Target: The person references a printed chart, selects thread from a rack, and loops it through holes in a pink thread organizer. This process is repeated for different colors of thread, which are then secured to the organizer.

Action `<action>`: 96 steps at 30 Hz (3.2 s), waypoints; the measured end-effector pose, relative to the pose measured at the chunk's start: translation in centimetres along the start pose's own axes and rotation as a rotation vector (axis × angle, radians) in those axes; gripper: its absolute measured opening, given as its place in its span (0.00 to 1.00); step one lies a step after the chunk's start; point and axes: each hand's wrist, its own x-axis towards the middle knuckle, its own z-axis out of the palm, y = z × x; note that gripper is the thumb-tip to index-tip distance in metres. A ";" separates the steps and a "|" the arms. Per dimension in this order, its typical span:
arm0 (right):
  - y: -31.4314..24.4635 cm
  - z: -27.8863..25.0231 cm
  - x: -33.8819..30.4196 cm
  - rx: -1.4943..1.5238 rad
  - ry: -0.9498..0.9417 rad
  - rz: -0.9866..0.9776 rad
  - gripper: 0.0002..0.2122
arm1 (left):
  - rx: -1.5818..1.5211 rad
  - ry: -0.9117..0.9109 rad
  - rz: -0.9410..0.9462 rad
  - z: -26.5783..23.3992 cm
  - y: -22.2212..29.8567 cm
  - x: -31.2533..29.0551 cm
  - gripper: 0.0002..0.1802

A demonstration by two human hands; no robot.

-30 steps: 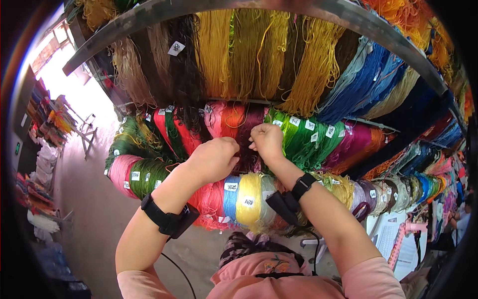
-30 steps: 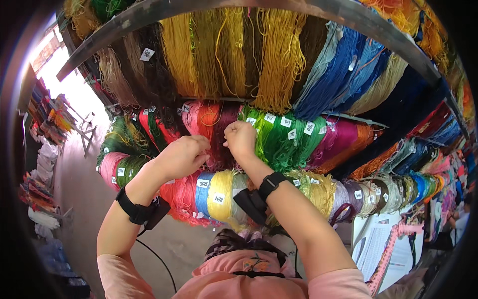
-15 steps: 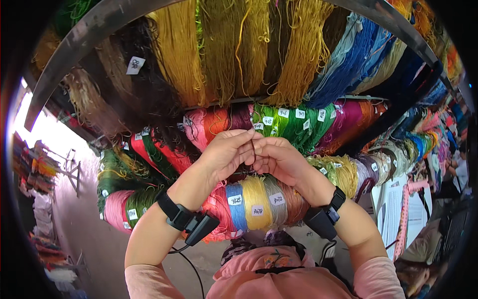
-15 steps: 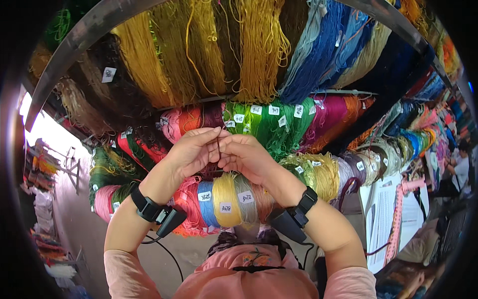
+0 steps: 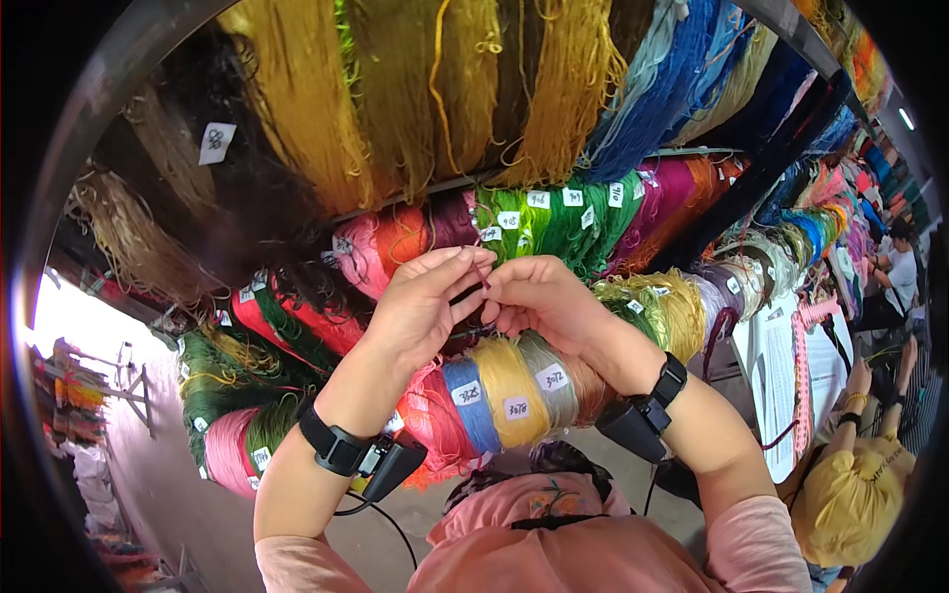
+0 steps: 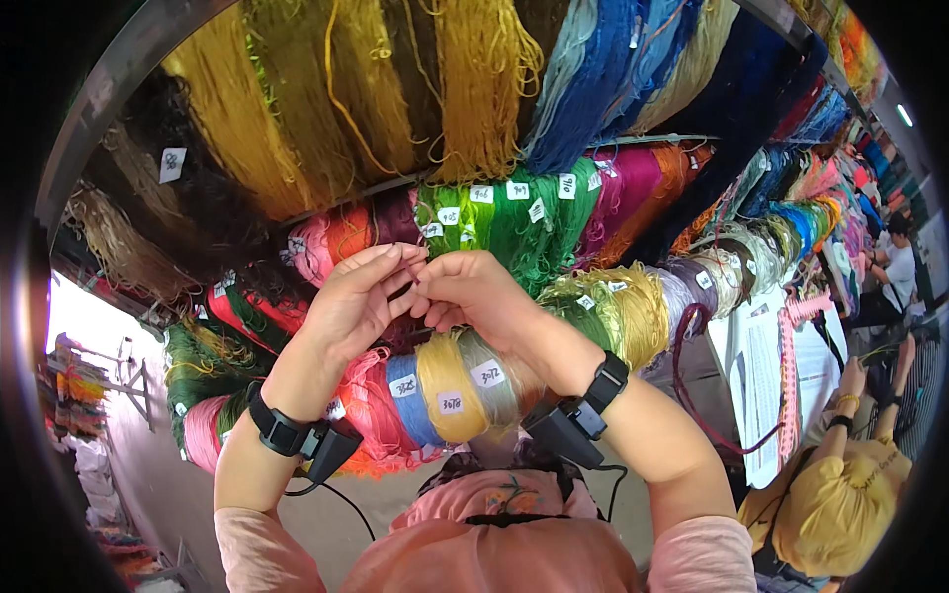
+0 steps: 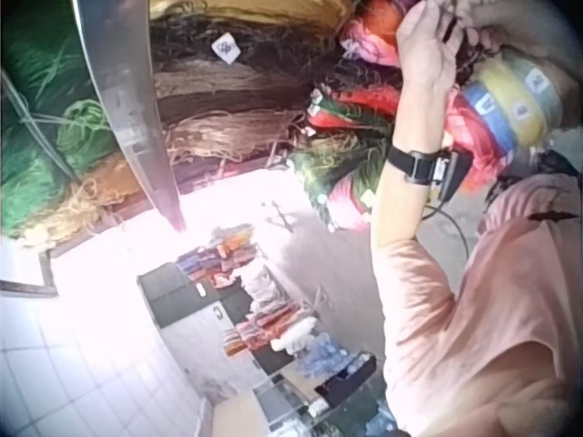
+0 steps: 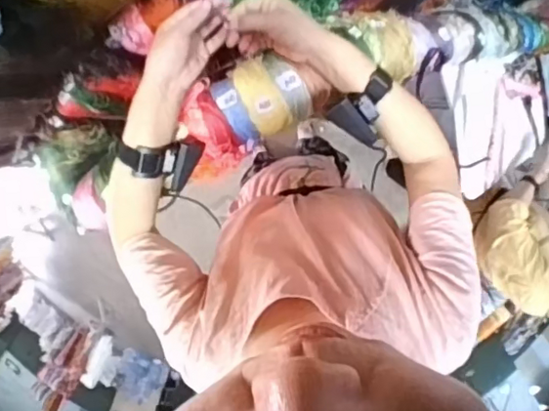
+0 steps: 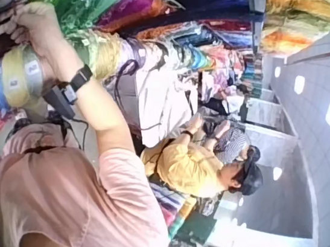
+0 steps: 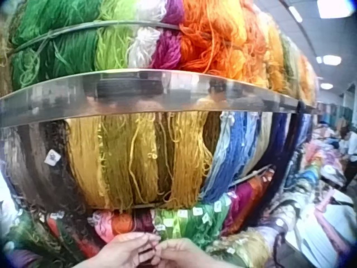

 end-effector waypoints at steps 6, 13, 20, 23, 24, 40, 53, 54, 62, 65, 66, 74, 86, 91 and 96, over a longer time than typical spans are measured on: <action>0.2 0.7 0.9 0.029 0.038 -0.003 0.03 | 0.136 0.106 0.026 -0.4 0.6 -1.3 0.09; 0.1 0.9 0.9 0.055 -0.065 0.006 0.03 | -0.015 0.069 0.084 -1.3 -0.2 -1.9 0.09; 0.8 0.4 1.8 -0.198 -0.027 0.046 0.04 | 0.328 0.058 0.169 0.0 2.3 -8.1 0.08; 0.0 -1.7 2.8 -0.286 0.120 -0.105 0.05 | 0.245 0.218 0.382 -6.0 4.5 -17.3 0.07; 0.0 -1.1 3.2 -0.287 0.100 -0.134 0.05 | 0.198 0.542 0.493 -8.3 5.3 -23.6 0.07; 1.2 -0.1 5.6 -0.503 0.350 -0.299 0.03 | -0.325 0.401 0.454 -4.9 5.4 -24.8 0.12; 0.4 -1.1 4.4 0.095 0.063 -0.114 0.03 | 0.294 0.613 0.022 1.3 0.9 0.4 0.08; 0.3 -1.2 4.3 0.096 0.057 -0.086 0.04 | 0.312 0.660 0.049 1.1 0.7 0.9 0.08; -0.3 -1.7 4.2 0.132 0.007 -0.001 0.05 | 0.346 0.476 -0.052 1.1 0.4 2.1 0.08; -0.3 -1.8 4.2 0.139 0.017 0.031 0.05 | 0.256 0.457 -0.050 0.6 0.2 2.3 0.08; -0.3 -1.8 4.2 0.144 0.022 0.043 0.05 | 0.259 0.454 -0.058 0.5 0.2 2.2 0.08; -0.2 -1.6 4.2 0.151 0.015 0.064 0.04 | 0.168 0.438 -0.033 0.6 0.1 1.7 0.03; -0.2 -1.1 4.3 0.022 0.042 0.091 0.07 | 0.198 0.340 0.105 1.6 2.6 -2.7 0.07; 0.1 -1.3 4.6 0.056 0.124 0.073 0.05 | -0.137 0.323 0.258 -0.5 3.8 -13.4 0.04; -0.5 0.0 3.8 0.175 0.100 0.063 0.10 | -0.274 0.725 0.788 -6.0 -0.2 -37.2 0.11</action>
